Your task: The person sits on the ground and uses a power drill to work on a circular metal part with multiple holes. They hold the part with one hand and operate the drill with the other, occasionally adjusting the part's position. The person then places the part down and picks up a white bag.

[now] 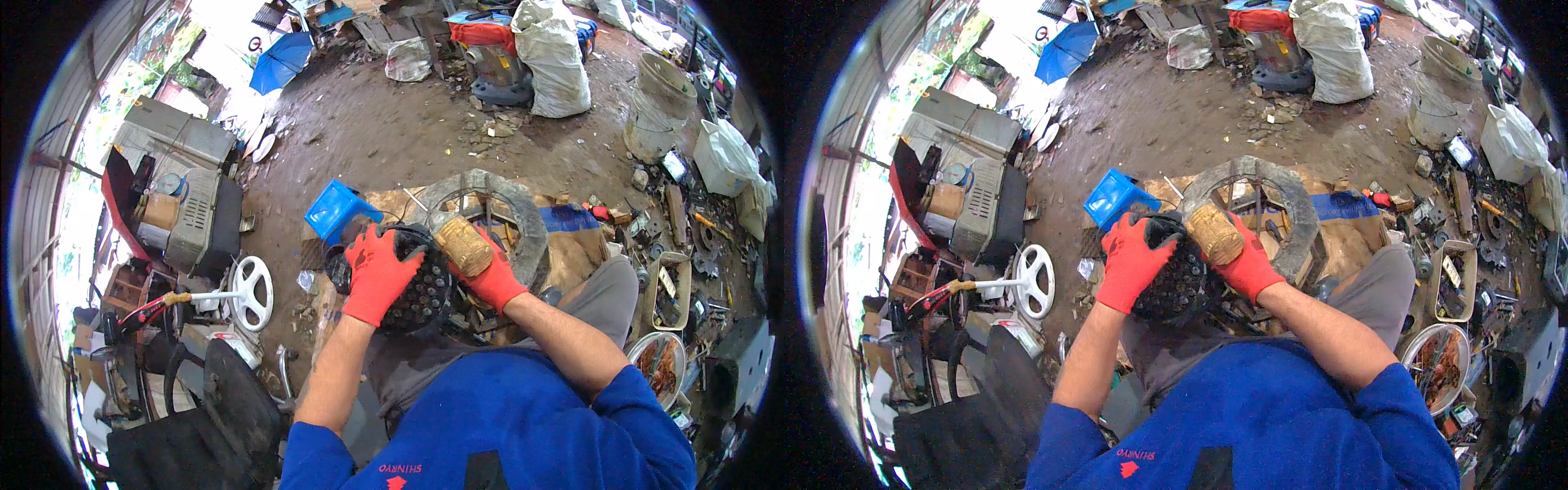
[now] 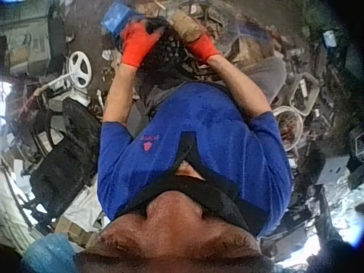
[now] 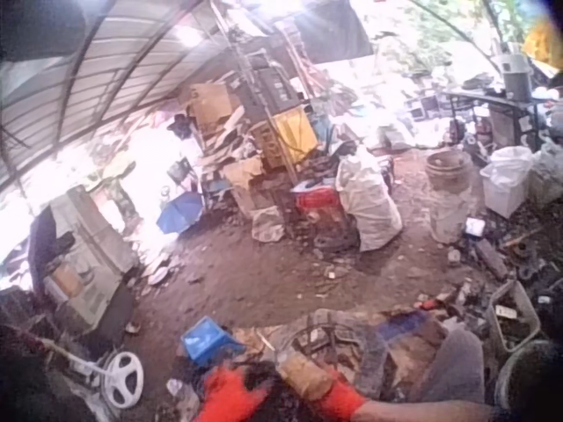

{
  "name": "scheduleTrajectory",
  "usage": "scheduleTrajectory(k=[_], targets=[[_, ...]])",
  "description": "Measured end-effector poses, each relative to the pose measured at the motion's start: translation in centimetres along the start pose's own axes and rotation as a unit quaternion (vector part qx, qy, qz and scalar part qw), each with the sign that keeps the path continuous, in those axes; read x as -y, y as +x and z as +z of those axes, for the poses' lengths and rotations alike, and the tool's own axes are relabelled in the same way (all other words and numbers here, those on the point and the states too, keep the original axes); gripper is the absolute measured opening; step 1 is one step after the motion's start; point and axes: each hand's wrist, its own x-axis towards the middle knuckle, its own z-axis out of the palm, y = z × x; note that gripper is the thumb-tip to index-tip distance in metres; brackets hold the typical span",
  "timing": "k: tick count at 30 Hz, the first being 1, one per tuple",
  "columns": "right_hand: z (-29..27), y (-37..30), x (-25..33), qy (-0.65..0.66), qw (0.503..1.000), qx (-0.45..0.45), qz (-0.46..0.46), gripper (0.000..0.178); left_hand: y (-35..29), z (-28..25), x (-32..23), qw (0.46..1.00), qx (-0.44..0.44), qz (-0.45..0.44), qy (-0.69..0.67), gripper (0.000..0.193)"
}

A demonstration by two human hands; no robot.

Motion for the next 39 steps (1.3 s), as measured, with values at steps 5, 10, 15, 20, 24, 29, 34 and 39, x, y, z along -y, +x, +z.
scheduleTrajectory(k=[5,10,15,20,24,29,34,39], targets=[[-0.3,0.0,0.4,0.066,0.997,0.024,0.029,0.065,-0.4,1.1,0.9,0.999,-0.037,-0.027,-0.023,0.063],[-0.8,0.7,-0.4,0.057,0.998,0.036,0.013,0.064,-0.1,1.6,-0.3,0.995,-0.074,-0.053,-0.038,0.062],[-0.8,1.0,-0.1,0.078,0.995,0.059,0.016,0.065,-0.8,2.6,0.6,0.994,-0.101,-0.003,-0.046,0.056],[-0.8,1.8,-1.5,0.088,0.995,0.055,-0.006,0.065,0.8,1.3,2.3,0.986,-0.076,0.126,-0.08,0.038],[-0.5,1.5,0.2,0.137,0.986,0.079,0.054,0.065,0.4,1.4,4.1,0.985,-0.085,0.124,-0.09,0.029],[-0.9,2.0,-0.8,0.071,0.991,0.081,0.076,0.067,1.8,1.7,3.3,0.984,-0.059,0.132,-0.101,0.028],[-0.7,1.7,-0.6,0.108,0.989,0.072,0.065,0.071,2.5,-0.7,4.5,0.98,0.021,0.188,-0.063,0.043],[-0.3,1.4,-0.6,0.107,0.991,0.054,0.06,0.073,4.6,-2.5,5.6,0.972,0.153,0.168,-0.061,0.054]])
